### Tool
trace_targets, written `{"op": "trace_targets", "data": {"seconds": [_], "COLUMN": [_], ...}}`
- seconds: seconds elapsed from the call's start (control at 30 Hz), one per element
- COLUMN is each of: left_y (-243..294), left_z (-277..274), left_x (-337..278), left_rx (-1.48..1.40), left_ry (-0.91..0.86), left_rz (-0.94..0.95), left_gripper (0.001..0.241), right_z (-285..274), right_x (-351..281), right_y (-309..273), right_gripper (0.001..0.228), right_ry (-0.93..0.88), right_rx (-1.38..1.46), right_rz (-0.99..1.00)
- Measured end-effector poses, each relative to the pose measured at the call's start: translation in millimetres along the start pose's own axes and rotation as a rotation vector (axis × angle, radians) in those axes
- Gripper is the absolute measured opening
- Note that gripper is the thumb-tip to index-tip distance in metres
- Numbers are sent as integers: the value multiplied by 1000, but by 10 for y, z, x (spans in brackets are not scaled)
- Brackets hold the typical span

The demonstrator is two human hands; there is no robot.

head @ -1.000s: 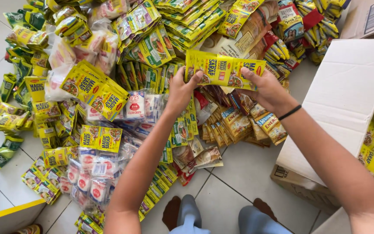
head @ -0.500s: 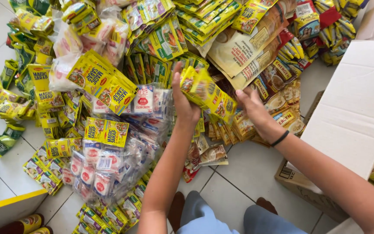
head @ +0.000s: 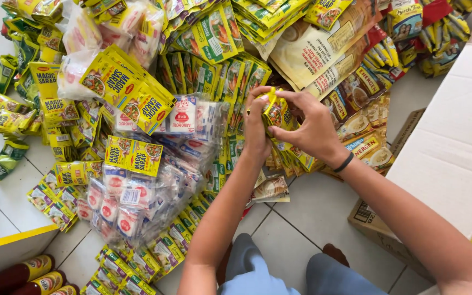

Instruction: The person organizes a pile of yellow and brown packets on the floor by picking them up and placing them neatly into a cardboard box.

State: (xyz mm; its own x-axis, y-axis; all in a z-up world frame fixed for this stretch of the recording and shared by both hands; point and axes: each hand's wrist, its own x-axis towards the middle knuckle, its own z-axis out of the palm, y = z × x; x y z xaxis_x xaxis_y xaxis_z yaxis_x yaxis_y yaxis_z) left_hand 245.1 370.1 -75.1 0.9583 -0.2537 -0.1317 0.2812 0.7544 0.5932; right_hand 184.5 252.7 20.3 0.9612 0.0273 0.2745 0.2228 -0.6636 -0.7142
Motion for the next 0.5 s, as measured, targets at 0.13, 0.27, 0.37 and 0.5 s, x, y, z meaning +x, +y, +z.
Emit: {"op": "trace_targets", "data": {"seconds": [0.13,0.27,0.37,0.5], "left_y": [-25,62,31,47], "left_z": [15,100,70,59], "left_x": [-33,-70,-113,-112], "left_rx": [143,214,130,101], "left_ry": [-27,-24,-19,-36], "left_rz": [46,30,-21,-33], "left_gripper": [27,32,39,50], "right_z": [-6,51,106,-3], "right_x": [-10,-19,10,-6], "right_y": [-10,64,60,128], "right_gripper": [66,63,66,52], "right_ry": [36,100,145,70], "right_rx": [-52,-65,-6,147], "right_rz": [-30,-79,50,242]}}
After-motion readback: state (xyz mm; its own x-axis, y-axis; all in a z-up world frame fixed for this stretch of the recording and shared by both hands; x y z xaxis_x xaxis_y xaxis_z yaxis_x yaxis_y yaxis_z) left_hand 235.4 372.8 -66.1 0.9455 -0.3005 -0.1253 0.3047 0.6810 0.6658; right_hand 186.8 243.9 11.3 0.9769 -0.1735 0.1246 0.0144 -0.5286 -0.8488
